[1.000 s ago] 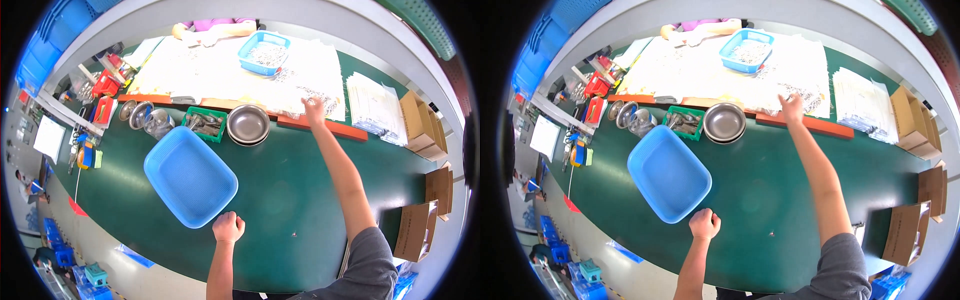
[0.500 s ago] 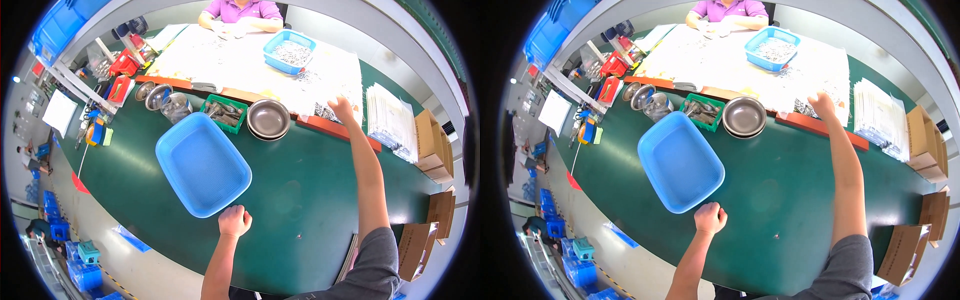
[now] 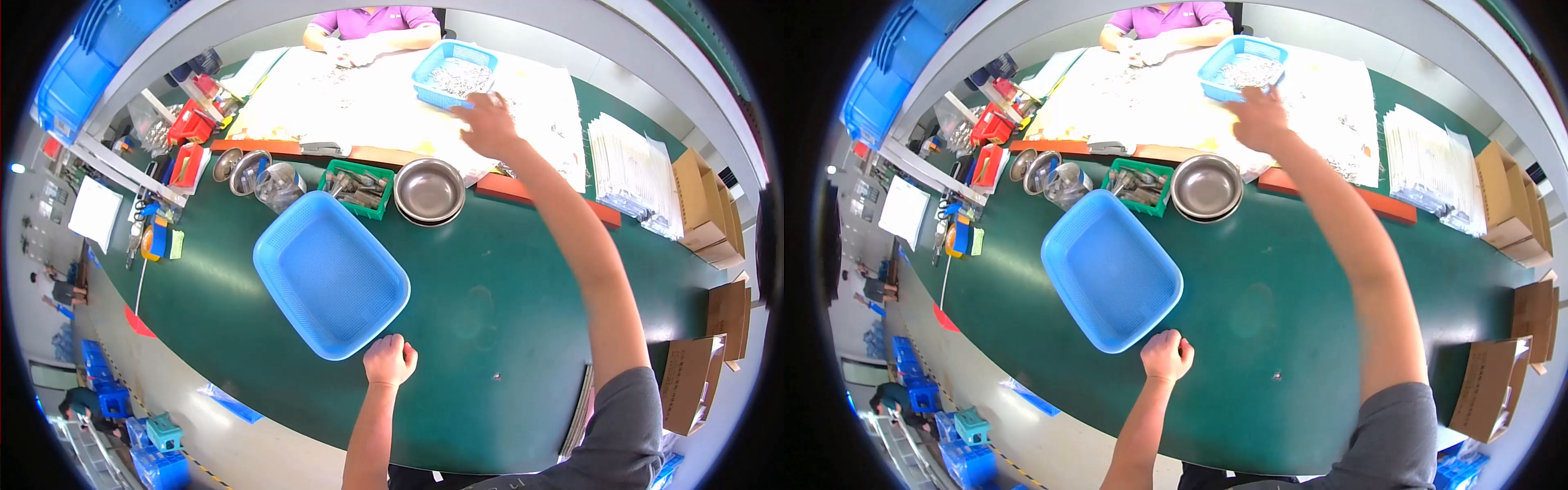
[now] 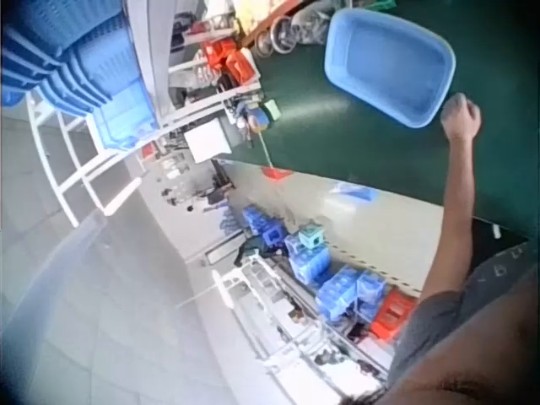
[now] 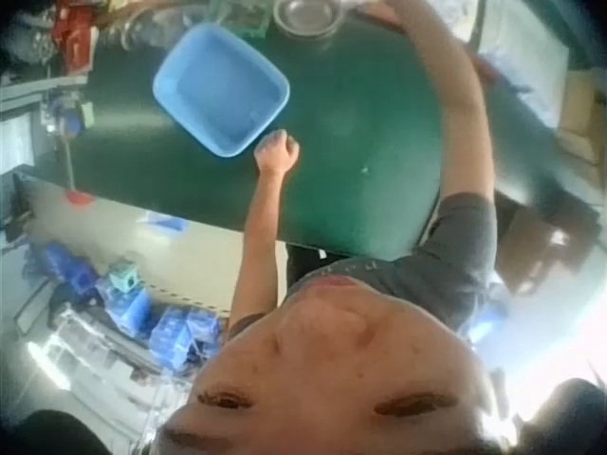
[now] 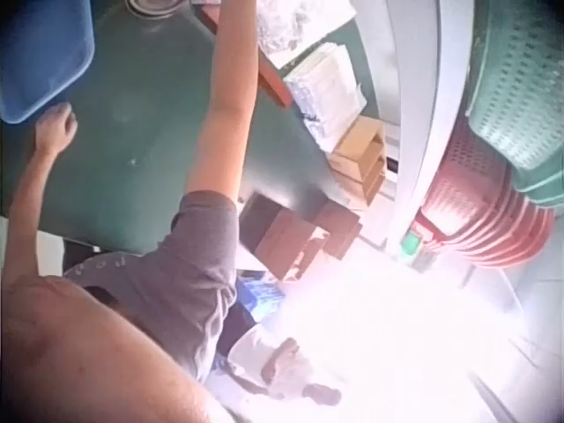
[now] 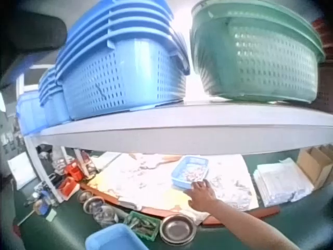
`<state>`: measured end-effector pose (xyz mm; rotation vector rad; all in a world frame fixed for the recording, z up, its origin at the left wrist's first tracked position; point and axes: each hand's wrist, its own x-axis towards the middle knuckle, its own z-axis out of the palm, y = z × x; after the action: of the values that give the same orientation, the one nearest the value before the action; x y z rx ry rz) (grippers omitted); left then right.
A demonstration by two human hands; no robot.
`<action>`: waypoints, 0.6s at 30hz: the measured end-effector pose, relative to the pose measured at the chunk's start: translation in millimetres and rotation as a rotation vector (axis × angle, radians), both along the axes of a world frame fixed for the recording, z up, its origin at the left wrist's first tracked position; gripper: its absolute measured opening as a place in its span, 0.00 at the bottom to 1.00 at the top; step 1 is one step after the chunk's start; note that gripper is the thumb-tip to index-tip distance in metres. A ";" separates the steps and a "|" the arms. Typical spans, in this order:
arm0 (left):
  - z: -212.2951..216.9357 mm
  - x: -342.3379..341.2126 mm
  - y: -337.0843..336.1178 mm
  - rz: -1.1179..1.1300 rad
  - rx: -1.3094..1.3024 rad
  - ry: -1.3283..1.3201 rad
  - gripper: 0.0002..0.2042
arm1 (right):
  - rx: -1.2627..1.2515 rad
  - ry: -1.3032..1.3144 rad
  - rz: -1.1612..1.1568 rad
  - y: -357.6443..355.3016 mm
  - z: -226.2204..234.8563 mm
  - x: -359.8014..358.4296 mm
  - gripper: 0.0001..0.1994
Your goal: Measuring small mechanical components with a digital caliper at a factory workbench.
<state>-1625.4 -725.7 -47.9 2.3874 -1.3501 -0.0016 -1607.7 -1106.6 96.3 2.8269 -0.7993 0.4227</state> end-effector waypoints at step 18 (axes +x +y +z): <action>-1.9 2.2 1.5 -0.006 -0.035 0.016 0.08 | 0.374 -0.550 -0.466 -105.1 -69.7 -88.8 0.16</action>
<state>-1623.3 -724.2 -49.8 2.3492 -1.3394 0.0011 -1696.5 -1211.7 26.7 2.7116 -1.7550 1.0857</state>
